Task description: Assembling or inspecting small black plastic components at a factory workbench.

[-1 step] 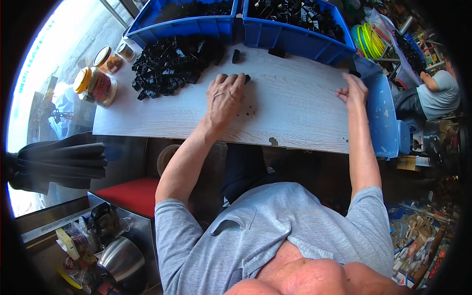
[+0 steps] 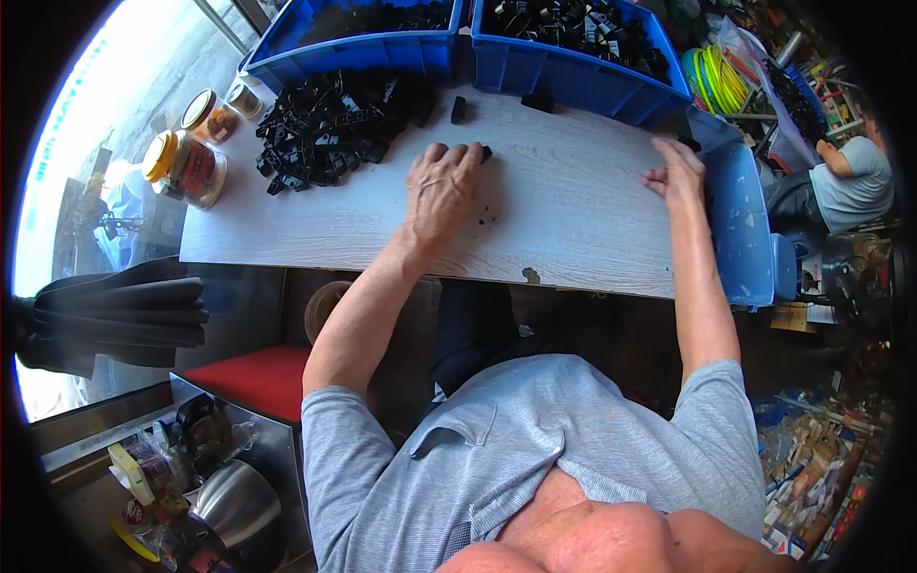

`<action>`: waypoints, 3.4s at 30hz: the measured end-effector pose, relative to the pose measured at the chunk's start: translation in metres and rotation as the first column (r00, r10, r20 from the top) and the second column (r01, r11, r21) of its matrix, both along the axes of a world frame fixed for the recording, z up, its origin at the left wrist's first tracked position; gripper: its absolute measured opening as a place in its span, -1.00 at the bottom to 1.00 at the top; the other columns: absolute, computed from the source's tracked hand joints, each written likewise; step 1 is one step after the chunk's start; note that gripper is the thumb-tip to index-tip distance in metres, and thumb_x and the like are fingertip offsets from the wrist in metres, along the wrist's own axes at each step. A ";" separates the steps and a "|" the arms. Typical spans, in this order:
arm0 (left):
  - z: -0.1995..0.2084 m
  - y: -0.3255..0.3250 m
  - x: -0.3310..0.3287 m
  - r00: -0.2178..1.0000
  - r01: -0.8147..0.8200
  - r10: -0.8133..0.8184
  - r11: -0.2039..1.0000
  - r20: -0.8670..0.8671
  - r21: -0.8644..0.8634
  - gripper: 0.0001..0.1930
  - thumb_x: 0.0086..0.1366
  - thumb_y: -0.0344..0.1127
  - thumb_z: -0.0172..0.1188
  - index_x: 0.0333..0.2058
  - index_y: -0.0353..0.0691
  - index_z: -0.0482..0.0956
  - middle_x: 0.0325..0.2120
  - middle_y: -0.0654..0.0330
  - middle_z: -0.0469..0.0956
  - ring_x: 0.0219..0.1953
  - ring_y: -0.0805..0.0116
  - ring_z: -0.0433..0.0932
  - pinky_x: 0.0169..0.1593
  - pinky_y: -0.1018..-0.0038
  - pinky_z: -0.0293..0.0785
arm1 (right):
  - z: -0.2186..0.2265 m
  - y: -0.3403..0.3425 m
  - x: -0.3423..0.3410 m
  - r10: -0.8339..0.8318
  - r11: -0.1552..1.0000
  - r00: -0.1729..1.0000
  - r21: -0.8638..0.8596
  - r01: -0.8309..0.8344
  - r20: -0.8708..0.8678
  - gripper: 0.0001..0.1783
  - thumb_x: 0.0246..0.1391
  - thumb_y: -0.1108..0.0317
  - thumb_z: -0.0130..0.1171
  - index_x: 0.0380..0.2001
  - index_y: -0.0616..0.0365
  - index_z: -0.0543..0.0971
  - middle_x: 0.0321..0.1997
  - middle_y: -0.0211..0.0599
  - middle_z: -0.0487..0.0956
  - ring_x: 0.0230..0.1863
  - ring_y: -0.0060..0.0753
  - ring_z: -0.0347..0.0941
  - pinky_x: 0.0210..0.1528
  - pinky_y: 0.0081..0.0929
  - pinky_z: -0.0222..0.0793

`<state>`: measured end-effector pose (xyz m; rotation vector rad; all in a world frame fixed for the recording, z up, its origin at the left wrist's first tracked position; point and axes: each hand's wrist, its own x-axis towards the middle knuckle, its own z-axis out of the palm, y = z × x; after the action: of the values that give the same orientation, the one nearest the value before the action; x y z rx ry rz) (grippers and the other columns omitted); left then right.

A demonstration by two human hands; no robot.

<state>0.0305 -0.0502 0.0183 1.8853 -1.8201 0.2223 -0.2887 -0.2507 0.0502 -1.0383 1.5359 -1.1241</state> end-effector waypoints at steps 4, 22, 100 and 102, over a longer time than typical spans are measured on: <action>-0.005 -0.014 -0.020 0.997 0.069 -0.070 0.995 -0.014 -0.073 -0.69 0.24 -0.46 0.26 -0.03 -0.17 0.59 -0.19 0.18 0.70 -0.12 0.11 0.59 -0.04 0.22 0.52 | 0.003 0.015 0.067 0.351 0.936 0.933 0.039 -0.349 -0.082 -0.53 0.08 0.20 0.42 0.06 0.06 0.60 -0.60 -0.45 0.43 -0.62 -0.52 0.47 -0.54 -0.46 0.58; -0.007 -0.018 -0.001 0.766 -0.094 0.068 0.996 -0.639 -0.007 -0.67 0.27 -0.35 0.31 0.01 -0.25 0.65 -0.28 0.08 0.72 -0.27 0.26 0.71 -0.17 0.34 0.59 | 0.001 0.026 0.144 0.561 0.824 0.817 0.189 -0.535 -0.134 -0.77 0.10 0.19 0.40 -0.26 0.03 0.63 -0.70 -0.53 0.38 -0.69 -0.61 0.40 -0.67 -0.47 0.49; 0.001 0.010 -0.027 0.990 0.140 -0.143 0.985 -0.016 -0.103 -0.69 0.26 -0.36 0.28 -0.02 -0.23 0.65 -0.04 0.04 0.64 0.07 -0.01 0.56 0.14 0.16 0.47 | 0.001 -0.045 -0.030 0.053 0.999 0.957 0.002 -0.055 -0.285 -0.35 0.04 0.35 0.36 0.25 -0.03 0.51 -0.52 -0.20 0.53 -0.67 -0.37 0.48 -0.67 -0.42 0.48; 0.001 0.010 -0.027 0.992 0.124 -0.124 0.988 0.013 -0.096 -0.69 0.28 -0.34 0.29 -0.01 -0.24 0.66 -0.03 0.03 0.65 0.08 -0.01 0.56 0.14 0.18 0.48 | -0.002 -0.049 -0.032 0.058 0.998 0.956 0.003 -0.060 -0.287 -0.41 0.06 0.34 0.34 0.21 0.03 0.54 -0.48 -0.20 0.57 -0.66 -0.38 0.51 -0.67 -0.42 0.47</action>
<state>0.0036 -0.0401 0.0191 1.7009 -1.8885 0.2684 -0.3210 -0.2997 0.0486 -1.2871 1.7154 -0.9674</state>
